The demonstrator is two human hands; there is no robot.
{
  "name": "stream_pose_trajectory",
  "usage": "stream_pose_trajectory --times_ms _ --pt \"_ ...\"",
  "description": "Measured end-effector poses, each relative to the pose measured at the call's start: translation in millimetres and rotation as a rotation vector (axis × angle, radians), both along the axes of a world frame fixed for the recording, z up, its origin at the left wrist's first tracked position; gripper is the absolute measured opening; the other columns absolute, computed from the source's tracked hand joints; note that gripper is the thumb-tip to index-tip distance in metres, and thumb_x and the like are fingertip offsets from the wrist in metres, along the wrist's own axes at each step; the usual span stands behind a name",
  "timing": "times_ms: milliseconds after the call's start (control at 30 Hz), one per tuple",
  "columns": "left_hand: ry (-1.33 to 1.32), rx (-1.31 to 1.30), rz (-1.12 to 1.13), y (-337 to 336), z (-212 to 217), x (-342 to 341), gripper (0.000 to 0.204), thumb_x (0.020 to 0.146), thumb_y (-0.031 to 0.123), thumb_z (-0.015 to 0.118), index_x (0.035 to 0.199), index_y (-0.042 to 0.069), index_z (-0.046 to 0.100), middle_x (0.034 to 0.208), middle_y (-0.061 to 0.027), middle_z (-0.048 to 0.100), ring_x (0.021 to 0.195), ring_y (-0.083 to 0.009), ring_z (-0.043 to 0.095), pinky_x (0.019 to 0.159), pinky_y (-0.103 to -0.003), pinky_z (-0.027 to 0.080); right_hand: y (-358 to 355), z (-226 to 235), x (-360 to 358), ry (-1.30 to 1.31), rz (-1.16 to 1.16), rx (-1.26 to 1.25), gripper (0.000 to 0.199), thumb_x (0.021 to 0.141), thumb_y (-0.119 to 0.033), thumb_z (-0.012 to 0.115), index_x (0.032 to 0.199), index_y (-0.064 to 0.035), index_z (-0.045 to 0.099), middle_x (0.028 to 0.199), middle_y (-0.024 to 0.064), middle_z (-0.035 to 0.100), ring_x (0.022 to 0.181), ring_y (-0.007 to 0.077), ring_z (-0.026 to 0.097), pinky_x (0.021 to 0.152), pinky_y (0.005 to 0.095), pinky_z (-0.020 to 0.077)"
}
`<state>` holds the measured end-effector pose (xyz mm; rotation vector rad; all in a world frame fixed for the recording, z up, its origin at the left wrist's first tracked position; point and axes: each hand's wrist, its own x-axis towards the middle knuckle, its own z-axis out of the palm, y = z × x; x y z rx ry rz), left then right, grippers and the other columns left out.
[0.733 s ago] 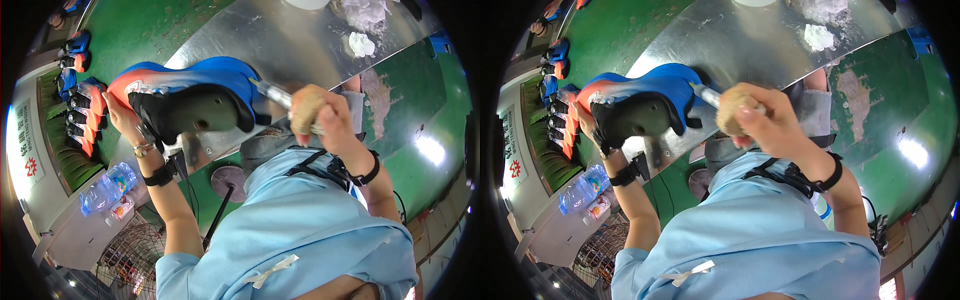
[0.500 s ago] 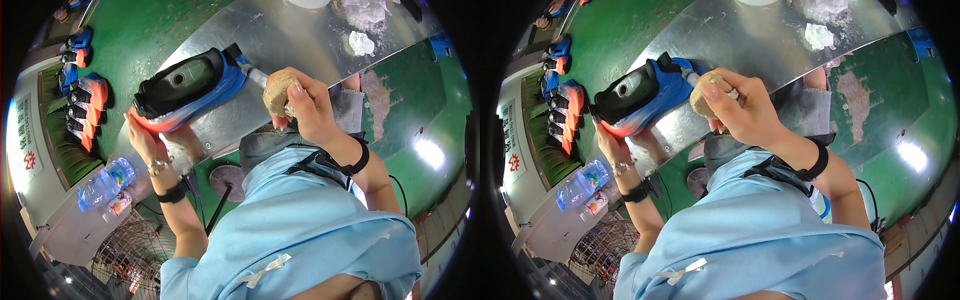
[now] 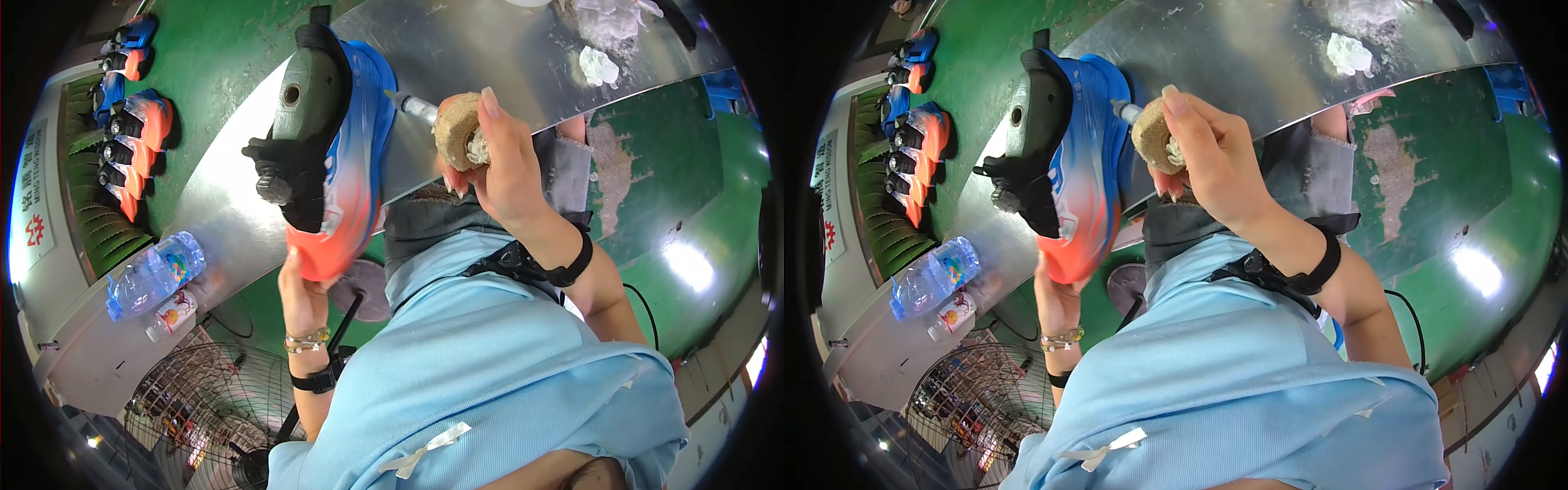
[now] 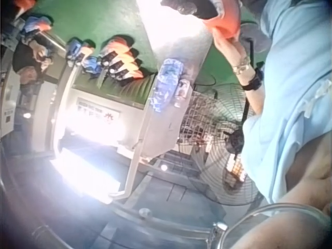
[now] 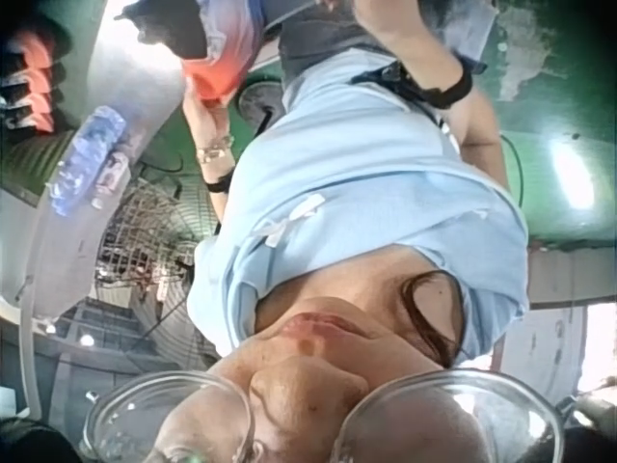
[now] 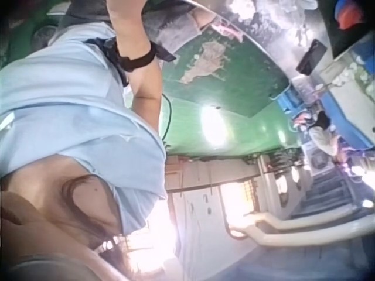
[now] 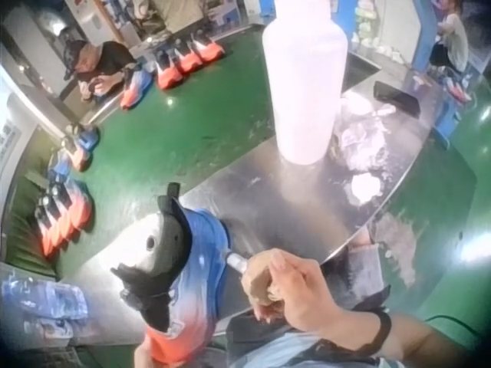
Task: Applying adhesive precision glue to the edges of shoe soles using a syringe and then placing them on a conveyor belt.
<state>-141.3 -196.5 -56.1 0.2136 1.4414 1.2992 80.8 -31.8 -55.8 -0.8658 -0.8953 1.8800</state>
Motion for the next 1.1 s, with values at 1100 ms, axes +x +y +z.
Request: stream_pose_trajectory --times_ms 1100 --pt "-0.995 0.588 -0.261 136 -58 140 0.053 0.07 0.014 0.068 0.117 0.006 0.043 0.115 -0.005 0.051 0.109 -0.019 0.048 0.094 -0.035 0.038 -30 100 57 -0.34 -0.333 0.048 0.062 0.087 -0.055 0.019 0.076 0.0 0.045 0.04 0.0039 0.036 0.03 0.0105 0.031 0.032 0.0218 0.0222"
